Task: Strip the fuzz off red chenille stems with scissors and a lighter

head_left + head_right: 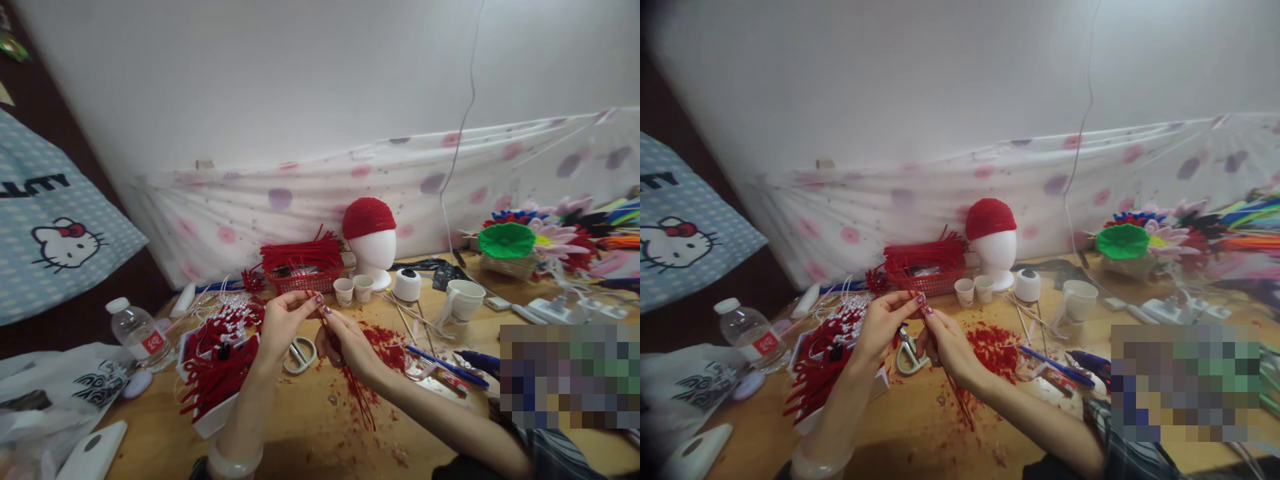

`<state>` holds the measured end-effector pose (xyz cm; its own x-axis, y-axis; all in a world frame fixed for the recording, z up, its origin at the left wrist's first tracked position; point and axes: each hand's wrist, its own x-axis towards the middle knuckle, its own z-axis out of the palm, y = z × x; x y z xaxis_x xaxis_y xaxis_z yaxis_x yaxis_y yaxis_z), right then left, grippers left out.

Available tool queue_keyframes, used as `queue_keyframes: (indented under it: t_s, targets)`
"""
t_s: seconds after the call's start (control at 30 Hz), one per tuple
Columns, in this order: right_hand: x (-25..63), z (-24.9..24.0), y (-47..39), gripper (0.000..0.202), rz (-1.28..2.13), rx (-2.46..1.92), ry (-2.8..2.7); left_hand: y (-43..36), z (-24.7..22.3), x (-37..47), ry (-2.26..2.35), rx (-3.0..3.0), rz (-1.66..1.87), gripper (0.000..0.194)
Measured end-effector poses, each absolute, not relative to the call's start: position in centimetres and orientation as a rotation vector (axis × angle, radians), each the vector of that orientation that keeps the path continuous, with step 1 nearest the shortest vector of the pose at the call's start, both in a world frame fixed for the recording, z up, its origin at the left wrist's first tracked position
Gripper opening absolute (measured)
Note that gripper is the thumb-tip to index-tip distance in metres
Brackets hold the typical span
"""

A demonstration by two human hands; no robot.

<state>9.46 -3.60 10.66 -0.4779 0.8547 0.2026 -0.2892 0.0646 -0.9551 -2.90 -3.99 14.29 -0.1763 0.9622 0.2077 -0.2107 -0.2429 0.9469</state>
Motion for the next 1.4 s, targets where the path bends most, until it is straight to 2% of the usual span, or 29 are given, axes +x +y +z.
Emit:
queue_keyframes:
  t_s: [0.27,0.53,0.77,0.87,0.97,1.03,1.13,1.27,1.33,1.4]
  targets:
    - [9.7,10.8,-3.9,0.052,1.533,-0.668,-1.42,-4.5,14.1,-2.7,1.072,1.146,1.618,0.026]
    - [9.5,10.2,-3.9,0.041,1.391,-0.636,-1.484,-4.7,14.1,-2.7,1.107,1.152,1.632,0.022]
    - [10.0,9.9,-3.6,0.03,1.337,-0.681,-1.522,-4.8,13.8,-2.5,1.084,1.103,1.54,0.031]
    - [9.9,9.6,-3.2,0.029,1.307,-0.702,-1.507,-5.0,14.0,-2.8,1.091,1.11,1.514,0.034]
    - [10.3,9.8,-2.7,0.033,1.261,-0.734,-1.426,-4.8,15.2,-3.9,1.15,1.19,1.495,0.03]
    - [11.2,10.4,-2.3,0.037,1.192,-0.743,-1.362,-4.1,16.2,-5.0,1.297,1.296,1.396,0.019]
    - [13.0,11.5,-1.8,0.04,1.131,-0.749,-1.321,-1.8,16.4,-6.3,1.592,1.437,0.905,0.005]
    - [13.7,11.5,-1.3,0.039,1.306,-0.742,-1.357,2.2,13.0,-5.8,1.724,1.397,0.546,0.016]
    - [13.1,10.7,-1.2,0.035,1.348,-0.731,-1.365,3.8,10.8,-5.0,1.775,1.408,0.478,0.031]
    - [12.6,9.7,-1.1,0.032,1.304,-0.756,-1.426,4.7,9.3,-4.3,1.806,1.45,0.496,0.035]
